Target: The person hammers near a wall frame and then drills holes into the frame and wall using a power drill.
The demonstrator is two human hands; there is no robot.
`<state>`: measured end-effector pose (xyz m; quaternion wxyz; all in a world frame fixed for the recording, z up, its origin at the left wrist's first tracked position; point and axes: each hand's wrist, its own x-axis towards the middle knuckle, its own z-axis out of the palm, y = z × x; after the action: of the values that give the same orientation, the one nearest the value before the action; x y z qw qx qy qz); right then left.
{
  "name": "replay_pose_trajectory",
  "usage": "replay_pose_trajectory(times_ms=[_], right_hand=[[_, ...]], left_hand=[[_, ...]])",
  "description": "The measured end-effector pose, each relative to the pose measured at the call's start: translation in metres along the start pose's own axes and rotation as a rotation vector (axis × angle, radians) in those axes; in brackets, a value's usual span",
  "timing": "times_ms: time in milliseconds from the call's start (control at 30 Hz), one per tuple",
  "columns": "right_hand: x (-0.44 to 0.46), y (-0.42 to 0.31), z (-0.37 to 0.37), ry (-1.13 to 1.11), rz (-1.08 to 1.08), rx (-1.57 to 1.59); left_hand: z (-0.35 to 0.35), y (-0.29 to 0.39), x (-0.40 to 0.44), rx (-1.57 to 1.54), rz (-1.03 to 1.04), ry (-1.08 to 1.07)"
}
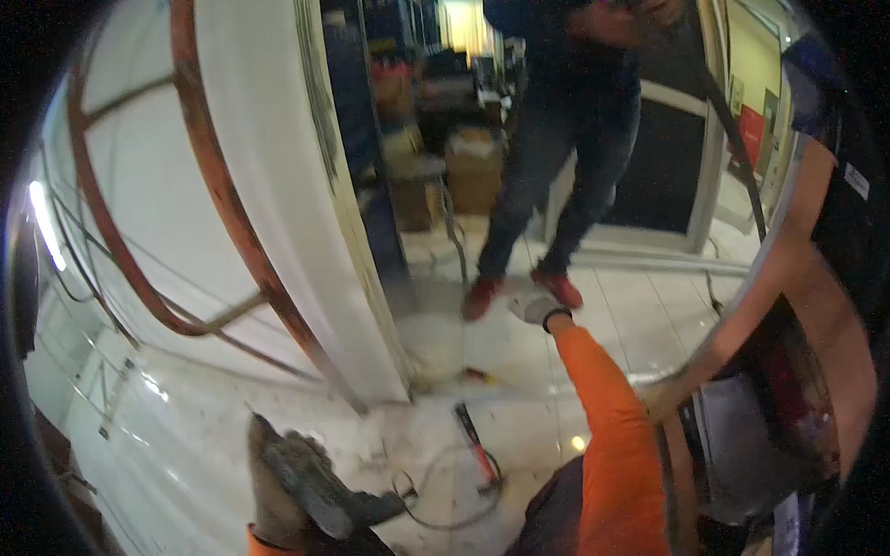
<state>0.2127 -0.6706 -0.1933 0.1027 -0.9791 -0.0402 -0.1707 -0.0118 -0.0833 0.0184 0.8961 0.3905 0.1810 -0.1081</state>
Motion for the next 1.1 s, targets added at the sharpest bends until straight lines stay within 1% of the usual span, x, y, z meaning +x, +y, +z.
replay_pose_trajectory(times_ms=[33,67,100,133,167,267,367,400,467,533,633,667,733,767,800,833,867,900,1000,1033,1067,1100], right_hand=[[-0.009,0.001,0.003,-0.303,-0.075,-0.126],[-0.042,-0.019,0.001,-0.17,-0.232,-0.021],[-0.065,-0.059,-0.013,-0.352,-0.072,0.025],[-0.086,-0.075,0.006,-0.544,-0.047,-0.013],[-0.113,-0.086,0.022,-0.735,-0.028,-0.047],[-0.176,-0.115,0.04,-1.149,-0.095,-0.024],[-0.213,-0.095,0.059,-1.093,0.003,-0.013],[-0.217,-0.092,0.062,-1.074,0.04,-0.081],[-0.221,-0.086,0.069,-1.015,-0.028,-0.132],[-0.218,-0.097,0.075,-0.982,-0.093,-0.17],[-0.214,-0.124,0.083,-0.848,-0.349,-0.206],[-0.212,-0.136,0.086,-0.818,-0.447,-0.204],[-0.205,-0.154,0.106,-0.73,-0.656,-0.203],[-0.213,-0.146,0.129,-0.285,-0.85,0.063],[-0.201,-0.168,0.115,-0.484,-0.855,-0.203],[-0.199,-0.171,0.125,-0.439,-0.803,-0.102],[-0.197,-0.162,0.16,-0.632,-0.665,-0.082],[-0.194,-0.159,0.171,-0.595,-0.702,-0.093],[-0.192,-0.125,0.228,-0.41,-0.86,0.291],[-0.188,-0.128,0.228,-0.453,-0.866,0.259],[-0.181,-0.138,0.219,-0.393,-0.922,0.248],[-0.173,-0.147,0.205,-0.463,-1.019,0.049]], left_hand=[[-0.012,0.004,0.007,0.017,0.031,0.012],[-0.011,0.006,0.004,0.014,0.104,0.046],[-0.021,0.009,0.004,0.057,0.091,0.026],[-0.018,0.013,0.004,0.044,0.09,0.086],[-0.019,0.017,0.001,0.036,0.092,0.144],[-0.035,0.02,0.002,0.045,0.122,0.086],[-0.057,0.03,0.009,-0.002,0.059,-0.126],[-0.057,0.028,0.009,0.002,0.087,-0.106],[-0.056,0.024,0.012,-0.029,0.069,-0.114],[-0.051,0.022,0.014,-0.042,0.045,-0.099],[-0.039,0.017,0.015,-0.037,0.007,-0.109],[-0.031,0.017,0.011,-0.013,0.006,-0.038],[-0.021,0.009,0.007,0.06,0.024,0.016],[-0.019,0.009,0.007,0.09,0.059,0.033],[-0.025,0.011,0.006,0.09,0.009,-0.009],[-0.033,0.012,0.009,0.097,-0.052,-0.092],[-0.024,0.01,0.007,0.099,-0.055,-0.054],[-0.014,0.009,0.006,0.1,-0.057,-0.016],[-0.014,0.003,0.012,0.04,-0.111,-0.047],[-0.015,0.002,0.015,0.003,-0.135,-0.055],[-0.025,0.001,0.018,-0.056,-0.138,-0.076],[-0.025,0.002,0.021,-0.061,-0.129,-0.082]])
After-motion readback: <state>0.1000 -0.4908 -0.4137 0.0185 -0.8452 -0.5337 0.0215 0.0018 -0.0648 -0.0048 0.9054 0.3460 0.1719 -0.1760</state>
